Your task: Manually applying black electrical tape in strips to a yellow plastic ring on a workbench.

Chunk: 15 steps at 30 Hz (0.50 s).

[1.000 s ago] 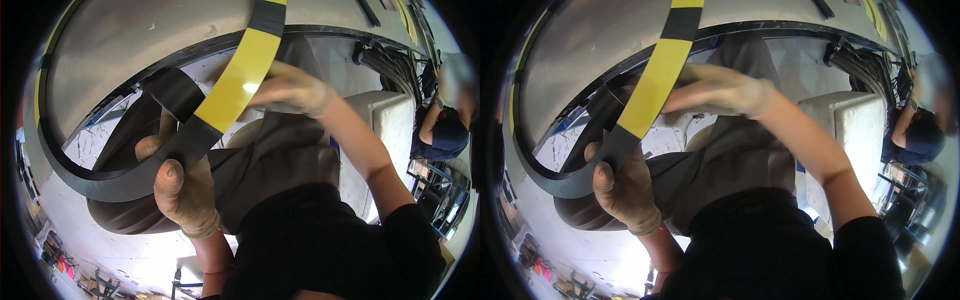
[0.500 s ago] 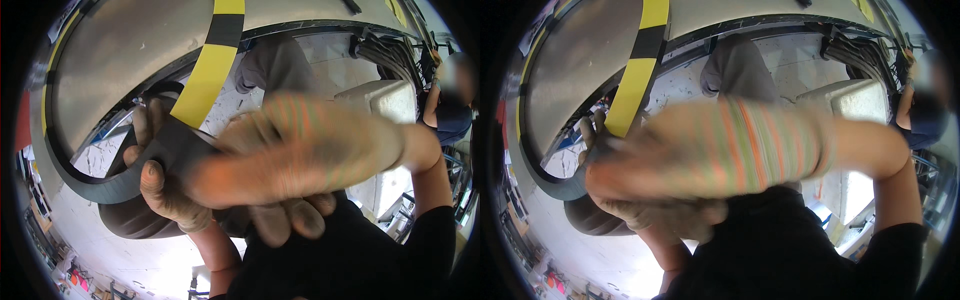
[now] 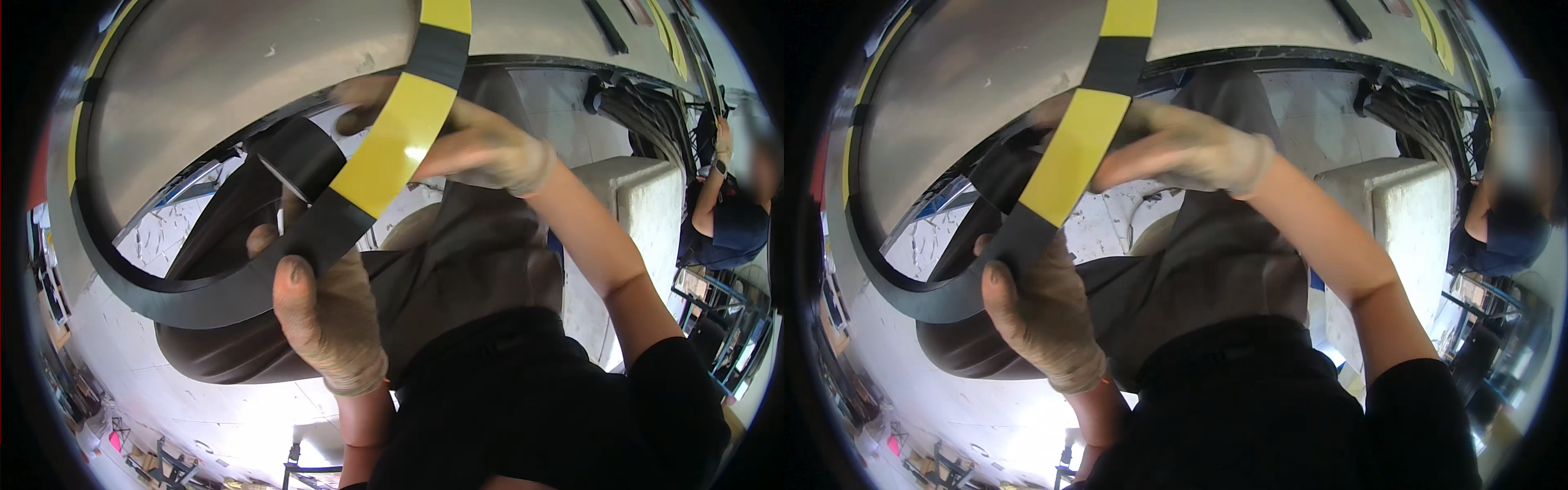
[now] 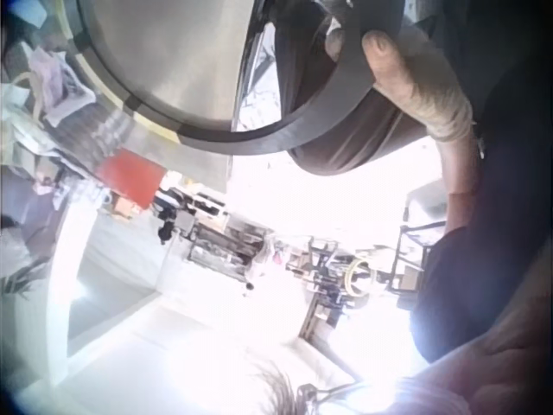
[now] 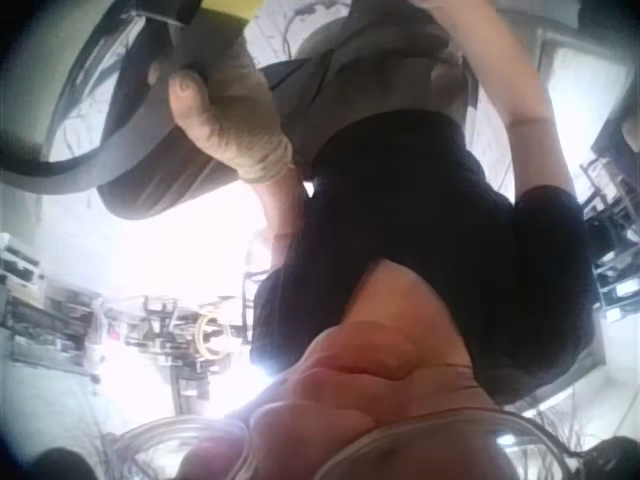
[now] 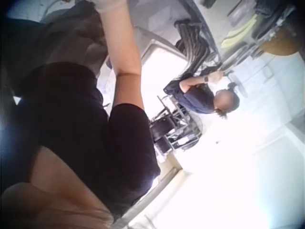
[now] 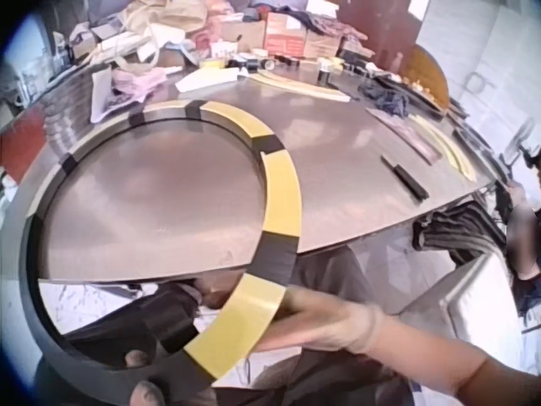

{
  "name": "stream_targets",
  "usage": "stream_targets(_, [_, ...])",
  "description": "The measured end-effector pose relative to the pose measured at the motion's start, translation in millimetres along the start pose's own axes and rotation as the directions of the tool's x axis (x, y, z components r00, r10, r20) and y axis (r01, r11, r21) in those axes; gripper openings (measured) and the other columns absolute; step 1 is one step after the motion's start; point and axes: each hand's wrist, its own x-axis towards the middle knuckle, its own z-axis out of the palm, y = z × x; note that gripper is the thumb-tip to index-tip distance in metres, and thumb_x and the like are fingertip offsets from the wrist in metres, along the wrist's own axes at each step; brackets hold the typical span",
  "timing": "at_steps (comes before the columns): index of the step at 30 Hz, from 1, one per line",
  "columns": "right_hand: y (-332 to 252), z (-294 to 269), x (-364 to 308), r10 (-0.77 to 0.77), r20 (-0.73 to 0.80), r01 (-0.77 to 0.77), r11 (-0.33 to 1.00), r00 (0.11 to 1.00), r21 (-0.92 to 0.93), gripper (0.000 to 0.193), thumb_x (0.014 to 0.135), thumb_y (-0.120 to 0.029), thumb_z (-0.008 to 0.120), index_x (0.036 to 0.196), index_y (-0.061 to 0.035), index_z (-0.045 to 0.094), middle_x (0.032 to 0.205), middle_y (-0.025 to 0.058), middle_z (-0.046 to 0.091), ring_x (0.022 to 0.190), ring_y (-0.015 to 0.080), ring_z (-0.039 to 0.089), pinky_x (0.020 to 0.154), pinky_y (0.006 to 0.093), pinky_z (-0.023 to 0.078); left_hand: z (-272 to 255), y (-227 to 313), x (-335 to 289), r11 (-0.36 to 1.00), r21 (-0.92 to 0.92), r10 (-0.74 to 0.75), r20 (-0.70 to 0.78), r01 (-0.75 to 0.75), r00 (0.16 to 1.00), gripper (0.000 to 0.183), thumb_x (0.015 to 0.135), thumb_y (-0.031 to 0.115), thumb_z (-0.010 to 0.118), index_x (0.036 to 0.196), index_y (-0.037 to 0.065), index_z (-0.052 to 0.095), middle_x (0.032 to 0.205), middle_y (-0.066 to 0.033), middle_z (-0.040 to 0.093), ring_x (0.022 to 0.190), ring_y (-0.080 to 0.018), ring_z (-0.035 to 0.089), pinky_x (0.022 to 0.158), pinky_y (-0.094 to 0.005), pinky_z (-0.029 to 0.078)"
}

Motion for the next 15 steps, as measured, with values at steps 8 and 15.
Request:
stream_targets(8, [-29,33,-14,0.263,-0.306,-0.252,0.965,0.915,0.075,0.053,0.1,-0.046,0.055,0.121,0.002,0.064,0.116,0.0099,0.066,0.115,0.0183,0.058,0.103,0.0337,0.042,12,-19,-11,0.99,0.132,0.047,0.073,-0.056,0.996,0.046,0.094,0.029,0.064,0.131,0.004,0.052,0.136,-0.0103,0.053,0.131,-0.023,0.047,0.116,-0.0408,0.033])
stream_targets(15, [-21,7,-87,0.168,-0.225,-0.254,0.862,0.96,-0.438,0.041,0.101,-0.003,0.045,0.141,0.0038,0.048,0.133,0.0185,0.06,0.127,0.0313,0.056,0.102,0.0372,0.046,21,-20,-51,0.972,0.186,-0.123,-0.131,0.146,0.984,0.046,0.086,0.024,0.073,0.122,0.007,0.05,0.118,-0.0108,0.057,0.11,-0.0216,0.059,0.095,-0.0349,0.049])
